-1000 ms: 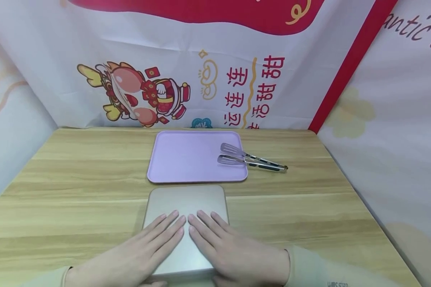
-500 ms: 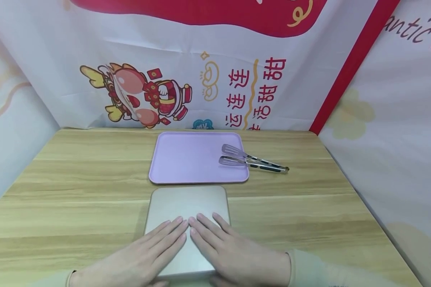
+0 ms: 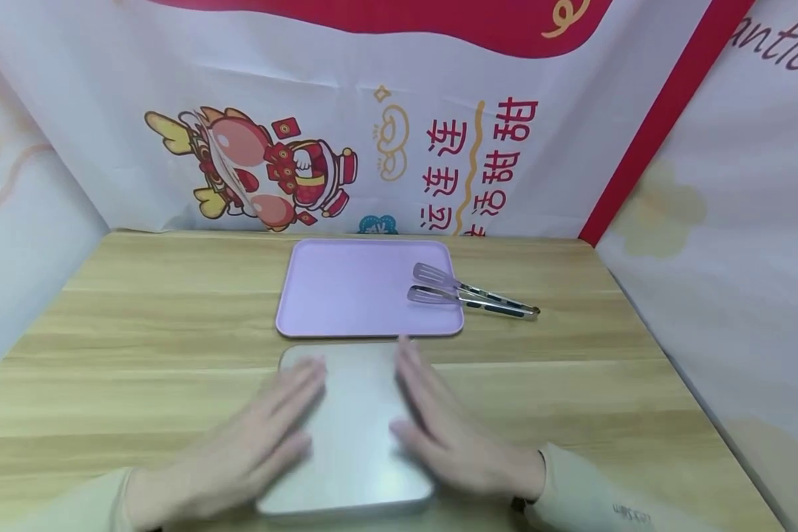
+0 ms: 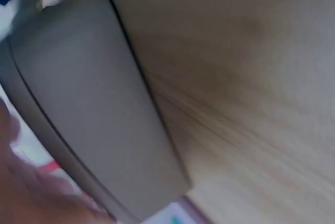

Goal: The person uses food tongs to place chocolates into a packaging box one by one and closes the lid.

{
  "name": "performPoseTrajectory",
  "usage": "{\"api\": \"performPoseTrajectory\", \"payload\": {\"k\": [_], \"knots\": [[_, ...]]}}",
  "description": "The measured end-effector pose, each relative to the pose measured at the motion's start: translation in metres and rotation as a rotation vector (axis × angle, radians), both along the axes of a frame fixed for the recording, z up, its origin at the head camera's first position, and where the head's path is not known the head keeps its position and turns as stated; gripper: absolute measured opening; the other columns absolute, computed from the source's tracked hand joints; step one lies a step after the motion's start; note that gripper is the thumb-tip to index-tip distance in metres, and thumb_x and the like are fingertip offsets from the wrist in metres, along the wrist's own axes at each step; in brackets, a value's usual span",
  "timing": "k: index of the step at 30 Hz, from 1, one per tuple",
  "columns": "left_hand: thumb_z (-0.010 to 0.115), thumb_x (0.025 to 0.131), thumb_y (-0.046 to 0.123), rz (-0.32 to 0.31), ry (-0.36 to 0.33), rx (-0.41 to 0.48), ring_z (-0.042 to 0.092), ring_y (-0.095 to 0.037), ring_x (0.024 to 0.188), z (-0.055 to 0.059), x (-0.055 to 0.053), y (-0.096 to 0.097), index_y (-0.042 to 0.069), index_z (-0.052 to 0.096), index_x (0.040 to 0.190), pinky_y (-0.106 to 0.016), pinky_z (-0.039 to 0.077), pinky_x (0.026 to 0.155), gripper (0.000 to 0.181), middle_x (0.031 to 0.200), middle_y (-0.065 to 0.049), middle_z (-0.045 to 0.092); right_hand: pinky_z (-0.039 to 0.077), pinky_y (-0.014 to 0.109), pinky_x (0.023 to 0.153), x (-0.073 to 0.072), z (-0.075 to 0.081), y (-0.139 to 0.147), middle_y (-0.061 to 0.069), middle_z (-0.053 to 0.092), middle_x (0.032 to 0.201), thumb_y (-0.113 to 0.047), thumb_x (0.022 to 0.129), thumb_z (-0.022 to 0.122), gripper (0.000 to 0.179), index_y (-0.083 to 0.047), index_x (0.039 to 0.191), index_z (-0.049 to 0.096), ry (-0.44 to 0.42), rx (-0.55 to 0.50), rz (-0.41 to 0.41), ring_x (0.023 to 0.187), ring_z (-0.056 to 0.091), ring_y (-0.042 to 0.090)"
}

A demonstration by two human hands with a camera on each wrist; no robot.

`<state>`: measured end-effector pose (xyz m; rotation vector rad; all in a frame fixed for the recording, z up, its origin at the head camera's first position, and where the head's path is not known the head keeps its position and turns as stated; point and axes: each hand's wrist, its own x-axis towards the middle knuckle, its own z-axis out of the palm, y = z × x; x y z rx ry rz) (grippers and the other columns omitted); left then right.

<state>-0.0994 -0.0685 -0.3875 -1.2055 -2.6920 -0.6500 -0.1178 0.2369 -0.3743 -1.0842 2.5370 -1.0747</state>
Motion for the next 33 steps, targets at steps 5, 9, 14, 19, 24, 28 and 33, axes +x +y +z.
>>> {"api": "performPoseTrajectory", "payload": {"k": [5,9,14,19,24,28,33], "knots": [[0.03,0.107,0.043,0.281,-0.212,0.102,-0.008,-0.029,0.146,0.0,-0.021,0.008,-0.005,0.01,0.154,-0.054,0.01,0.114,0.07,0.161,-0.014,-0.011,0.002,0.045,0.116,-0.016,0.003,-0.019,0.012,-0.004,0.162,-0.045,0.105,0.039,0.077,-0.003,0.156,-0.001,-0.419,-0.106,-0.452,0.146,-0.001,0.026],[0.029,0.107,0.045,0.338,-0.277,0.113,-0.016,-0.03,0.145,-0.003,-0.025,0.015,-0.005,0.004,0.154,-0.053,0.008,0.114,0.073,0.159,-0.015,-0.021,0.002,0.046,0.116,-0.012,-0.003,-0.034,0.019,-0.002,0.161,-0.044,0.105,0.04,0.079,0.002,0.155,-0.002,-0.448,-0.185,-0.558,0.146,0.0,0.028],[0.028,0.107,0.043,0.345,-0.255,0.095,-0.018,-0.03,0.144,-0.004,-0.024,0.02,-0.006,0.004,0.153,-0.052,0.008,0.114,0.071,0.159,-0.015,-0.022,0.007,0.048,0.116,-0.003,-0.014,-0.04,0.025,0.003,0.159,-0.032,0.108,0.038,0.07,0.007,0.153,0.002,-0.209,-0.187,-0.549,0.146,0.005,0.031],[0.03,0.108,0.04,0.342,-0.257,0.057,-0.016,-0.036,0.144,-0.005,-0.022,0.021,-0.008,0.004,0.152,-0.054,0.01,0.113,0.07,0.158,-0.019,-0.021,0.007,0.051,0.115,-0.001,-0.017,-0.04,0.026,0.002,0.159,-0.029,0.108,0.038,0.069,0.009,0.152,0.0,-0.101,-0.111,-0.506,0.145,0.004,0.035],[0.032,0.108,0.036,0.345,-0.262,0.037,-0.013,-0.041,0.143,-0.005,-0.021,0.023,-0.009,0.005,0.152,-0.054,0.011,0.113,0.069,0.158,-0.022,-0.019,0.007,0.051,0.115,0.001,-0.017,-0.041,0.027,0.003,0.159,-0.03,0.108,0.038,0.07,0.009,0.152,0.0,-0.105,-0.08,-0.507,0.145,0.005,0.036],[0.031,0.108,0.035,0.352,-0.264,0.021,-0.012,-0.043,0.143,-0.007,-0.02,0.024,-0.009,0.004,0.151,-0.053,0.01,0.113,0.068,0.158,-0.025,-0.017,0.009,0.05,0.115,0.001,-0.017,-0.042,0.027,0.003,0.159,-0.032,0.108,0.038,0.07,0.007,0.153,0.0,-0.111,-0.028,-0.504,0.145,0.005,0.035],[0.033,0.108,0.033,0.357,-0.256,0.014,-0.012,-0.043,0.143,-0.008,-0.021,0.025,-0.01,0.004,0.151,-0.054,0.01,0.113,0.068,0.157,-0.026,-0.015,0.012,0.049,0.115,0.001,-0.016,-0.042,0.024,0.001,0.16,-0.032,0.108,0.037,0.069,0.004,0.154,0.0,-0.109,0.045,-0.484,0.146,0.004,0.032]]}}
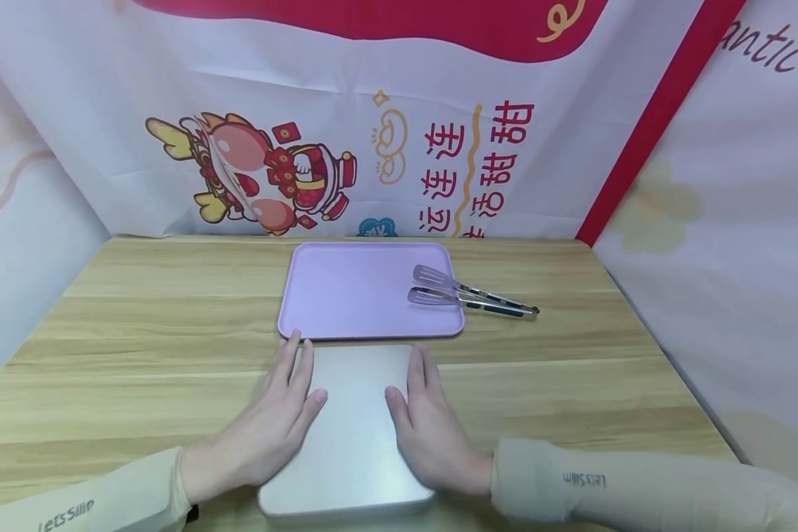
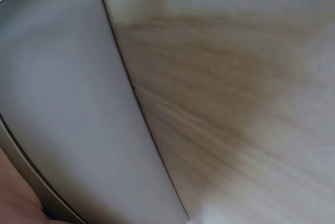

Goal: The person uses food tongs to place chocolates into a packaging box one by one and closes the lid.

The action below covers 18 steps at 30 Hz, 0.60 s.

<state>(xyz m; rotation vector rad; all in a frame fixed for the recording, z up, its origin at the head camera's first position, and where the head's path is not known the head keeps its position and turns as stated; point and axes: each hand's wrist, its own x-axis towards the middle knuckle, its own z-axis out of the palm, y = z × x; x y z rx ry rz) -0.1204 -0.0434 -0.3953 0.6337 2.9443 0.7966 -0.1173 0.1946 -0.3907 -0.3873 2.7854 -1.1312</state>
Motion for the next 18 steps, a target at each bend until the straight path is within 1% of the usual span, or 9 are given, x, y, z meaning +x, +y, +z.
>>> {"api": "performPoseTrajectory", "payload": {"k": [5,8,10,12,15,18], "knots": [[0.034,0.108,0.032,-0.014,-0.008,0.003,-0.014,-0.043,0.142,0.0,-0.004,0.003,-0.01,0.005,0.151,-0.055,0.01,0.112,0.067,0.157,-0.028,-0.015,0.012,0.049,0.115,-0.002,-0.001,0.004,0.021,0.003,0.161,-0.03,0.107,0.041,0.07,-0.001,0.156,0.001,0.034,0.005,0.004,0.146,0.004,0.031],[0.034,0.108,0.032,-0.042,-0.003,0.034,-0.01,-0.045,0.143,-0.001,-0.007,0.002,-0.011,0.007,0.151,-0.058,0.01,0.112,0.066,0.157,-0.028,-0.013,0.01,0.051,0.115,-0.003,-0.002,0.007,0.022,0.003,0.161,-0.028,0.106,0.044,0.071,0.0,0.156,0.001,0.061,-0.017,0.009,0.146,0.004,0.033],[0.033,0.108,0.034,-0.053,-0.007,0.06,-0.004,-0.045,0.143,-0.001,-0.01,-0.001,-0.009,0.009,0.152,-0.058,0.011,0.112,0.066,0.158,-0.026,-0.01,0.009,0.051,0.115,-0.005,-0.002,0.01,0.023,0.003,0.16,-0.028,0.106,0.045,0.073,0.002,0.155,0.001,0.07,-0.023,0.023,0.146,0.004,0.034],[0.03,0.108,0.038,-0.05,-0.013,0.089,0.001,-0.043,0.144,-0.001,-0.013,-0.006,-0.007,0.012,0.153,-0.058,0.012,0.112,0.066,0.159,-0.024,-0.005,0.009,0.05,0.115,-0.008,0.0,0.014,0.022,0.001,0.161,-0.032,0.106,0.045,0.075,0.001,0.155,-0.001,0.058,-0.017,0.036,0.146,0.004,0.033],[0.025,0.108,0.043,-0.032,-0.013,0.106,0.007,-0.038,0.145,0.001,-0.021,-0.019,-0.004,0.015,0.154,-0.055,0.014,0.113,0.067,0.16,-0.021,0.001,0.01,0.05,0.115,-0.017,0.006,0.024,0.02,0.002,0.161,-0.041,0.106,0.041,0.076,-0.001,0.156,0.001,0.046,0.032,0.044,0.146,0.006,0.033],[0.024,0.108,0.044,-0.009,0.014,0.101,0.01,-0.037,0.145,0.007,-0.033,-0.034,-0.004,0.018,0.154,-0.055,0.015,0.113,0.066,0.161,-0.02,0.006,0.013,0.054,0.113,-0.03,0.015,0.037,0.02,0.008,0.161,-0.044,0.105,0.041,0.073,0.0,0.156,0.012,0.089,0.073,0.032,0.145,0.01,0.038]]}}
